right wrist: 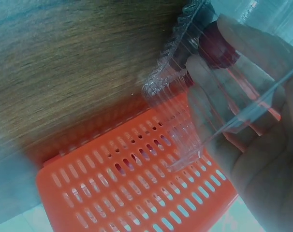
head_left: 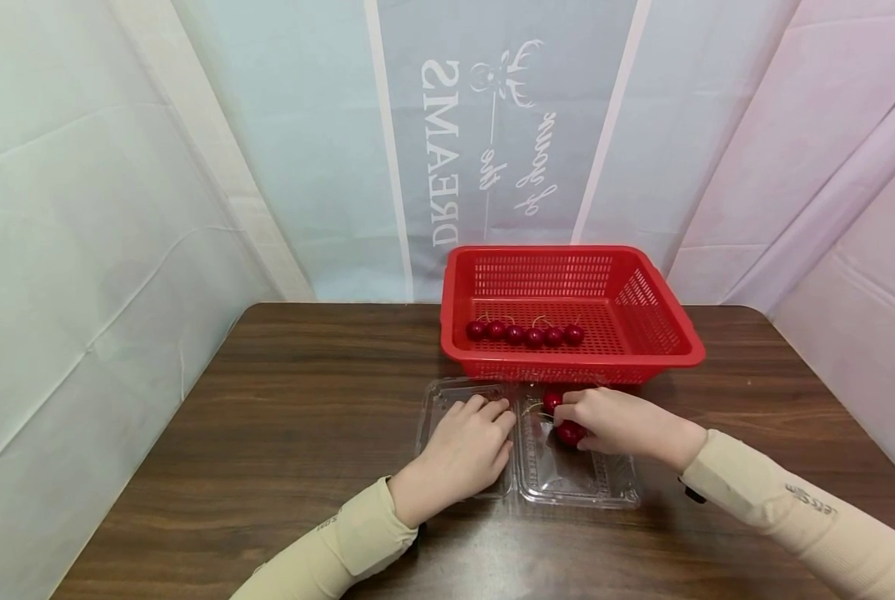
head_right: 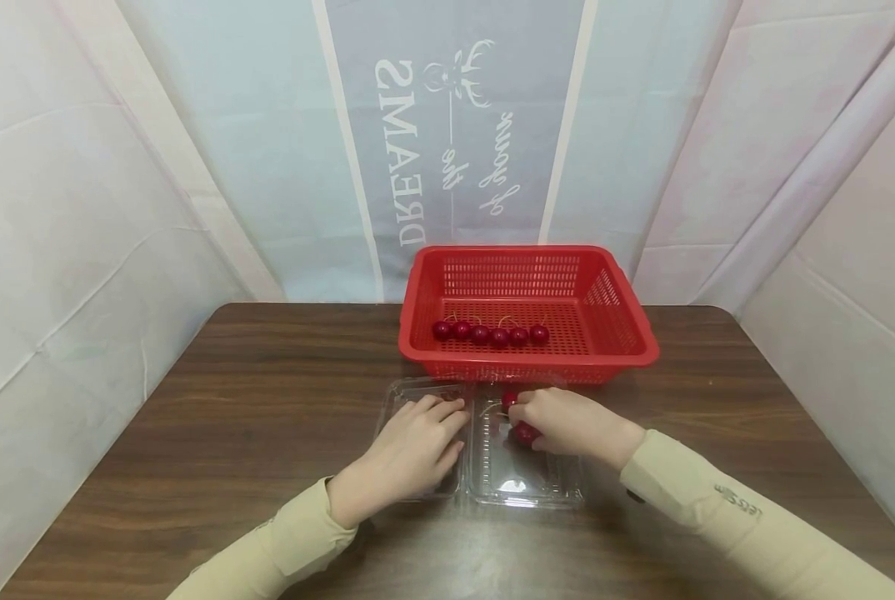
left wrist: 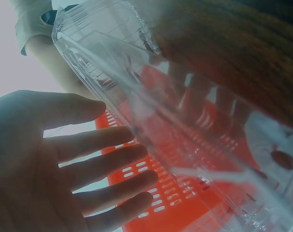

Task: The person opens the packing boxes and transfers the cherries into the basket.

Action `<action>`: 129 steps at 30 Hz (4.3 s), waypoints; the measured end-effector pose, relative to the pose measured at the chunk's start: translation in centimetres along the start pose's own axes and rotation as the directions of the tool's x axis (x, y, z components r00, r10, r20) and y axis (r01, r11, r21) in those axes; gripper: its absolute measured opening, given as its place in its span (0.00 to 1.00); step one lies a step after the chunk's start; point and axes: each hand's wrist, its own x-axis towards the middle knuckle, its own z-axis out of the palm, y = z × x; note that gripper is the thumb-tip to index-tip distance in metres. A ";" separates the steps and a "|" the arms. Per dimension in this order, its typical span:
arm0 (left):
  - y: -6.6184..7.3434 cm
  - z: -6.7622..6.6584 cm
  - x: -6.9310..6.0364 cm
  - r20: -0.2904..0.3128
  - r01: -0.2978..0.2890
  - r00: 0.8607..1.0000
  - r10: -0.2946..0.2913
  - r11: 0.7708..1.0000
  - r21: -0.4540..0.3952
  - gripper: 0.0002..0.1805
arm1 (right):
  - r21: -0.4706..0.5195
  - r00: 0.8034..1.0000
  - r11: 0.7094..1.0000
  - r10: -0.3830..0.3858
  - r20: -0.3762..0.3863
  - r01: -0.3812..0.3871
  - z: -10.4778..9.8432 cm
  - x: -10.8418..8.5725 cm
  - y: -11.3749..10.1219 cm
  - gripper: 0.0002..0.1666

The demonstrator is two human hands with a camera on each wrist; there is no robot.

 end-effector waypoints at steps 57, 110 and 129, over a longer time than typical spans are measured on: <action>0.1 -0.1 0.0 -0.028 -0.012 1.000 0.012 1.000 0.012 0.12 | -0.039 0.978 0.999 -0.017 -0.208 0.009 -4.9 -2.2 -0.7 0.22; 0.2 0.0 0.0 -0.040 -0.016 0.999 0.017 1.000 0.015 0.11 | -0.029 0.969 0.981 0.187 -0.159 -0.194 -9.2 -0.5 6.5 0.20; 0.2 -0.1 -0.2 -0.039 -0.013 0.999 0.014 1.000 0.011 0.11 | -0.001 0.965 0.966 0.258 -0.049 -0.258 -9.6 0.9 7.6 0.19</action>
